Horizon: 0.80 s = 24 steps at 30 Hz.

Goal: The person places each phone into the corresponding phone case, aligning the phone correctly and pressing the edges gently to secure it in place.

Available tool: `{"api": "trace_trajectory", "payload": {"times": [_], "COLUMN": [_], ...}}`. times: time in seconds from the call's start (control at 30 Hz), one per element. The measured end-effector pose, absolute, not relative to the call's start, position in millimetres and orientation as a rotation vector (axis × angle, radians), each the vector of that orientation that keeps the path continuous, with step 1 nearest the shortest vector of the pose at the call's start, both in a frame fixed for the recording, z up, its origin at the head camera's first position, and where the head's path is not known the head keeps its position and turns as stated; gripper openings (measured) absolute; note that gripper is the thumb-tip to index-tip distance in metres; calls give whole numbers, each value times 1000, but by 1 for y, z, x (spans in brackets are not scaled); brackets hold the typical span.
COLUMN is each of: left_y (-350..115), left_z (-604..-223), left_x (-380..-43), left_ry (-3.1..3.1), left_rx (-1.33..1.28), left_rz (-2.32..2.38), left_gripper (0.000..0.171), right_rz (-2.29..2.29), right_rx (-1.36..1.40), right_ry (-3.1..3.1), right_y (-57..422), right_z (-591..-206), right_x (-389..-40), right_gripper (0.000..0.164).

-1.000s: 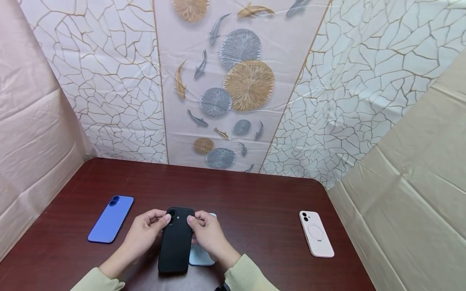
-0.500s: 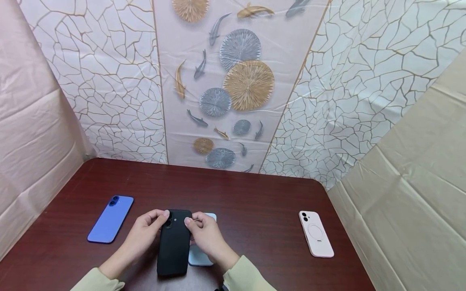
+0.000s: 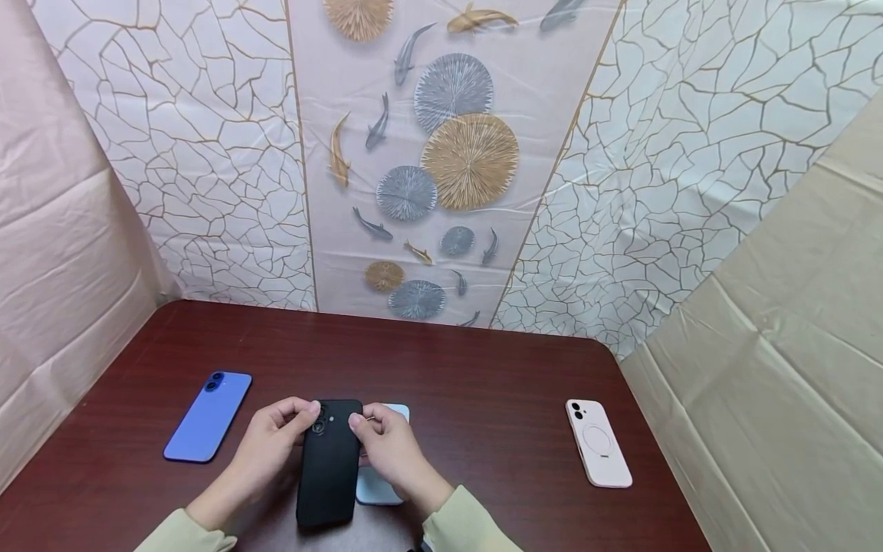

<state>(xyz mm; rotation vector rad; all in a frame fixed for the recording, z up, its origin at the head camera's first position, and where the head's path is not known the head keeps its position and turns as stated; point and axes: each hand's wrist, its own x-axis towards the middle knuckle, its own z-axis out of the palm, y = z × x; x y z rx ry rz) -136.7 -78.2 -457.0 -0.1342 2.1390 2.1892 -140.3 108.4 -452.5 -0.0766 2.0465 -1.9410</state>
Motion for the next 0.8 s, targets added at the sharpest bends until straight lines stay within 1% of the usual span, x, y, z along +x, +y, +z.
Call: {"api": "trace_trajectory", "payload": {"times": [0.3, 0.43, 0.53, 0.8], "left_y": [-77, -76, -76, -78], "left_z": [-460, -459, -459, -462], "left_x": [-138, -138, -138, -135], "left_ry": [2132, 2128, 2129, 2155], "left_rx": [-139, -136, -114, -18], "left_rz": [2156, 2138, 2119, 1969], "left_gripper": [39, 35, 33, 34], "right_rz": [-1954, -1981, -1995, -2023], "right_rx": [-73, -56, -37, -13], "right_ry": [2079, 2077, 2079, 2099], "right_y": [110, 110, 110, 112], "right_z": [-451, -451, -452, -450], "right_x": [-141, -141, -141, -142], "right_gripper": [24, 24, 24, 26]}}
